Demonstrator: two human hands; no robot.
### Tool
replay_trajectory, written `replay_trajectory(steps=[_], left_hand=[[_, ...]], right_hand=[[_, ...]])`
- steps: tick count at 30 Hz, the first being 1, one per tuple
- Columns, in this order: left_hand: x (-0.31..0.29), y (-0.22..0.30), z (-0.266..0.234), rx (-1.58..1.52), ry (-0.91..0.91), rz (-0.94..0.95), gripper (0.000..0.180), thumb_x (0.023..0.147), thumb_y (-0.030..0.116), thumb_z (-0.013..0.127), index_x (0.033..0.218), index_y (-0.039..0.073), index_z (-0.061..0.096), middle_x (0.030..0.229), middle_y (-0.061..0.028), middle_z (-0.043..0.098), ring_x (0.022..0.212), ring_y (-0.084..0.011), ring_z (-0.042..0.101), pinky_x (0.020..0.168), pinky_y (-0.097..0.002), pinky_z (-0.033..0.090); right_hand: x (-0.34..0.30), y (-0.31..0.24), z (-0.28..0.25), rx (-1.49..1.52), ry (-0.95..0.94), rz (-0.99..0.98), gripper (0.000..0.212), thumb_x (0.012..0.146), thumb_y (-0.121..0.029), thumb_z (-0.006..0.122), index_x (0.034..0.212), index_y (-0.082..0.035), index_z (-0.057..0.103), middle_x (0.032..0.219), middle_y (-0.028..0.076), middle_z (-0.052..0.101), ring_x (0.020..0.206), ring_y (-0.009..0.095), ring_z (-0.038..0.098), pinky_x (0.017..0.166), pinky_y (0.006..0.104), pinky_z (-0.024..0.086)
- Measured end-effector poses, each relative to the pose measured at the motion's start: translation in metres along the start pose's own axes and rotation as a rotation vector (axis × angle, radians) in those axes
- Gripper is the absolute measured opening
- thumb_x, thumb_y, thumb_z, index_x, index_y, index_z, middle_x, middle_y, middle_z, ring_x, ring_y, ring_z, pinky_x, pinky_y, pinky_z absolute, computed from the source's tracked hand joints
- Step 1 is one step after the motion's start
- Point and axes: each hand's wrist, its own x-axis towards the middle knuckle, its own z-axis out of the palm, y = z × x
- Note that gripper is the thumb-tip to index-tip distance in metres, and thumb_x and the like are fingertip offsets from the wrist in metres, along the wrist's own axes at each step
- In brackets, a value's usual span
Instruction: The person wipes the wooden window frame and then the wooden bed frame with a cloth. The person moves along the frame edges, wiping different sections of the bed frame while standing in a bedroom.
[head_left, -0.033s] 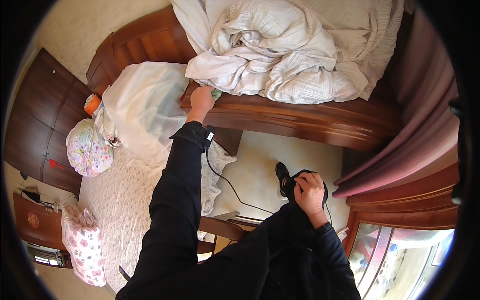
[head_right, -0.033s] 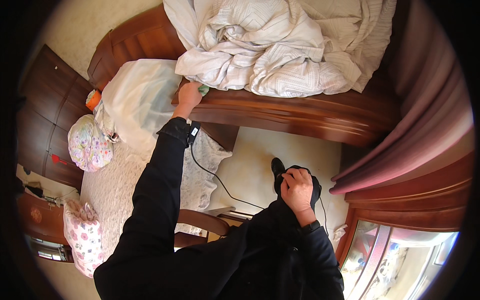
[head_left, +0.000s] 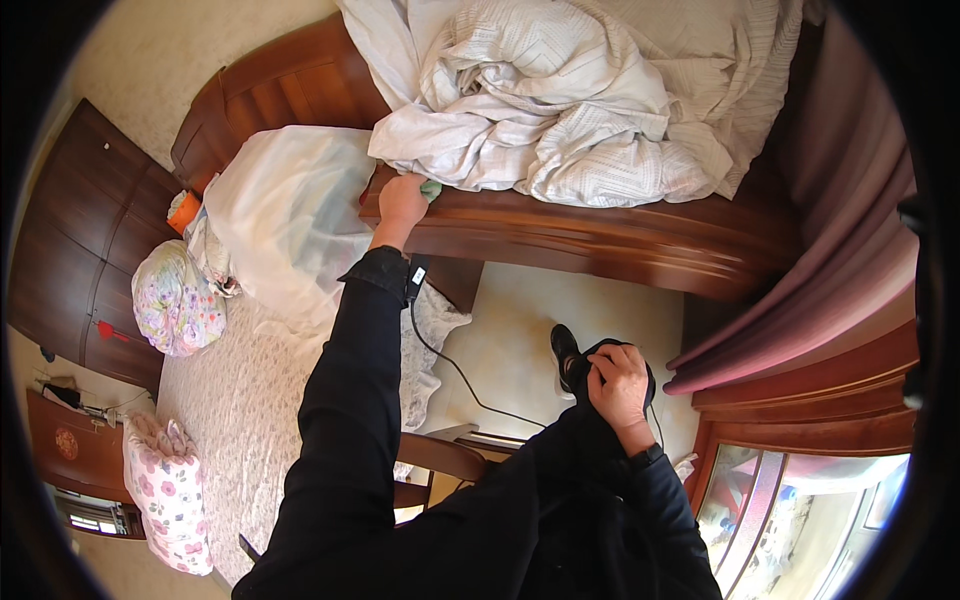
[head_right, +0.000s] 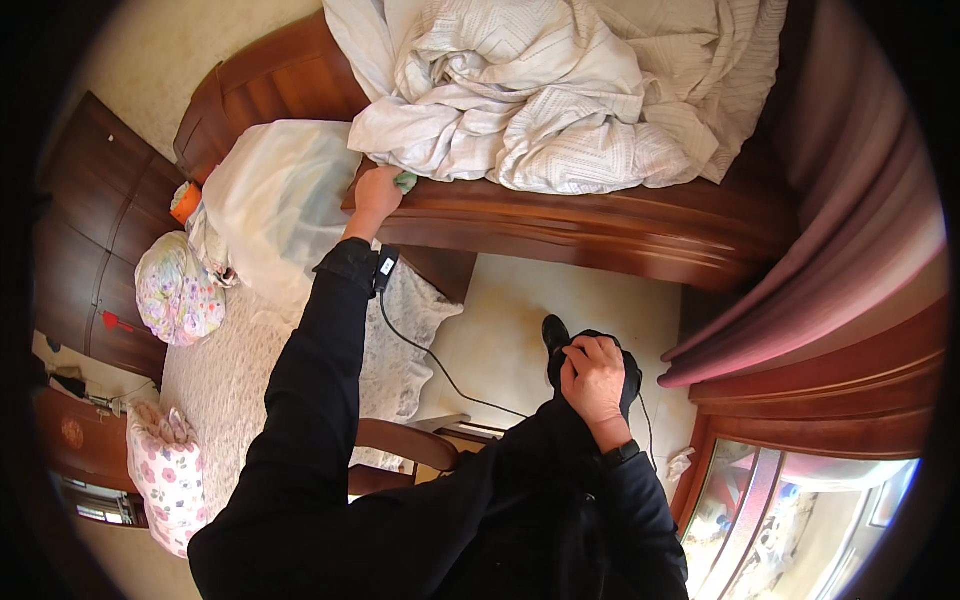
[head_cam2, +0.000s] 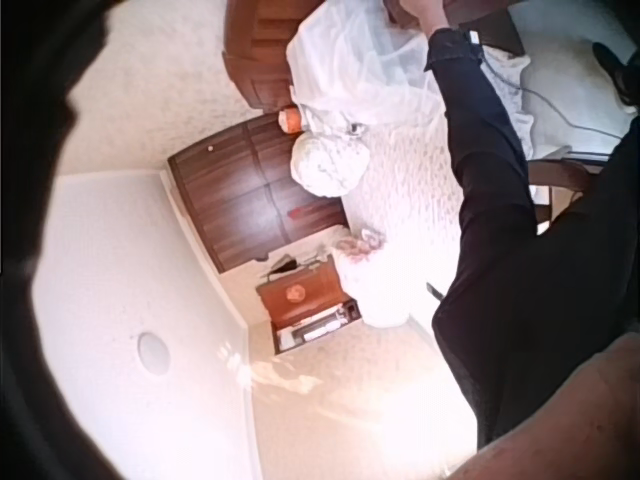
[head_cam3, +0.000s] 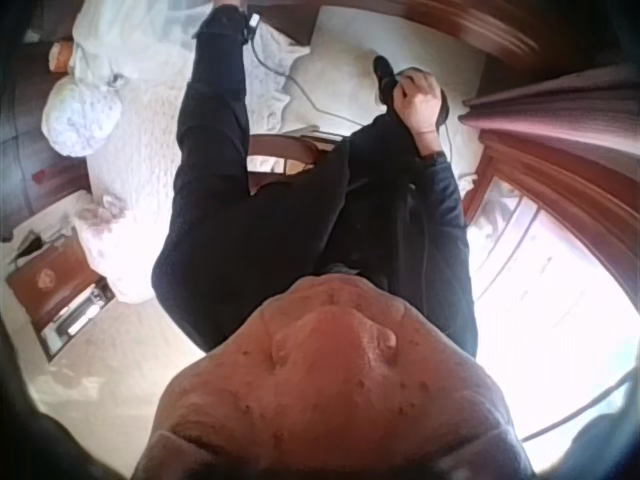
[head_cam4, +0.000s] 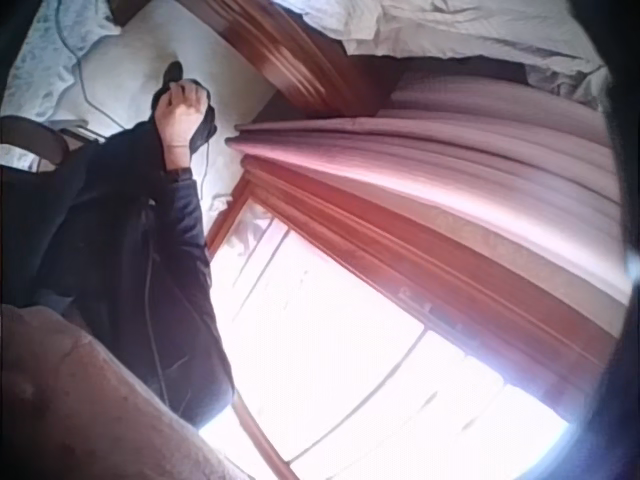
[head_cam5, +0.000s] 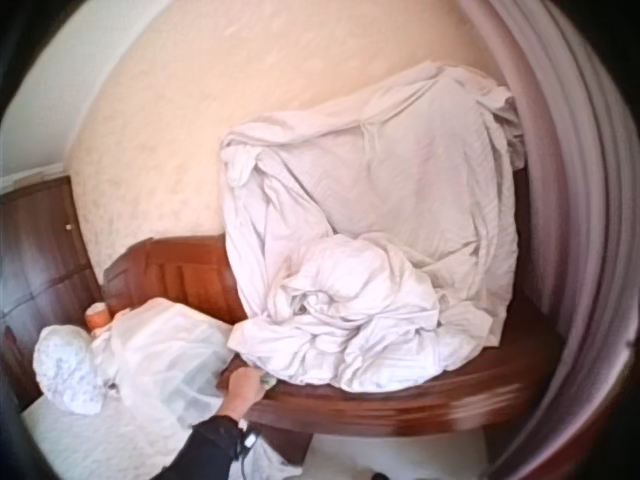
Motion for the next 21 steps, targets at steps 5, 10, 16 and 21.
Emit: replay_trajectory(steps=[5,10,16,21], left_hand=[[-0.039,0.032,-0.022,-0.182,-0.05,0.09,0.037,0.084,0.001,0.062,0.113,0.013,0.082,0.109,-0.0157,0.078,0.1,-0.0407,0.073,0.086,-0.0501,0.059],[-0.047,0.061,-0.024,-0.219,-0.039,0.103,0.039,0.085,-0.002,0.059,0.114,0.011,0.082,0.114,-0.0148,0.078,0.101,-0.0398,0.073,0.088,-0.049,0.059],[-0.005,0.063,-0.006,-0.137,-0.051,0.097,0.028,0.086,0.006,0.065,0.105,0.016,0.083,0.096,-0.0203,0.076,0.094,-0.0432,0.071,0.082,-0.0524,0.057],[-0.014,0.074,-0.017,-0.123,-0.091,0.107,0.03,0.086,0.005,0.064,0.107,0.016,0.083,0.099,-0.0197,0.076,0.095,-0.0426,0.072,0.082,-0.0512,0.057]], right_hand=[[-0.004,0.003,-0.006,-0.024,0.014,0.004,0.015,0.077,-0.004,0.073,0.09,-0.009,0.078,0.099,0.003,0.071,0.096,0.029,0.066,0.083,0.0431,0.054],[-0.002,0.003,-0.002,-0.005,-0.015,-0.011,0.016,0.077,-0.004,0.073,0.091,-0.009,0.078,0.099,0.002,0.071,0.096,0.029,0.065,0.083,0.0434,0.054],[-0.002,0.003,-0.004,0.005,0.013,-0.02,0.014,0.077,-0.004,0.073,0.089,-0.008,0.078,0.099,0.003,0.071,0.095,0.029,0.065,0.083,0.0432,0.054],[-0.006,0.004,-0.01,0.004,0.029,0.001,0.013,0.077,-0.004,0.073,0.089,-0.008,0.078,0.1,0.003,0.071,0.096,0.028,0.065,0.084,0.0428,0.055]])
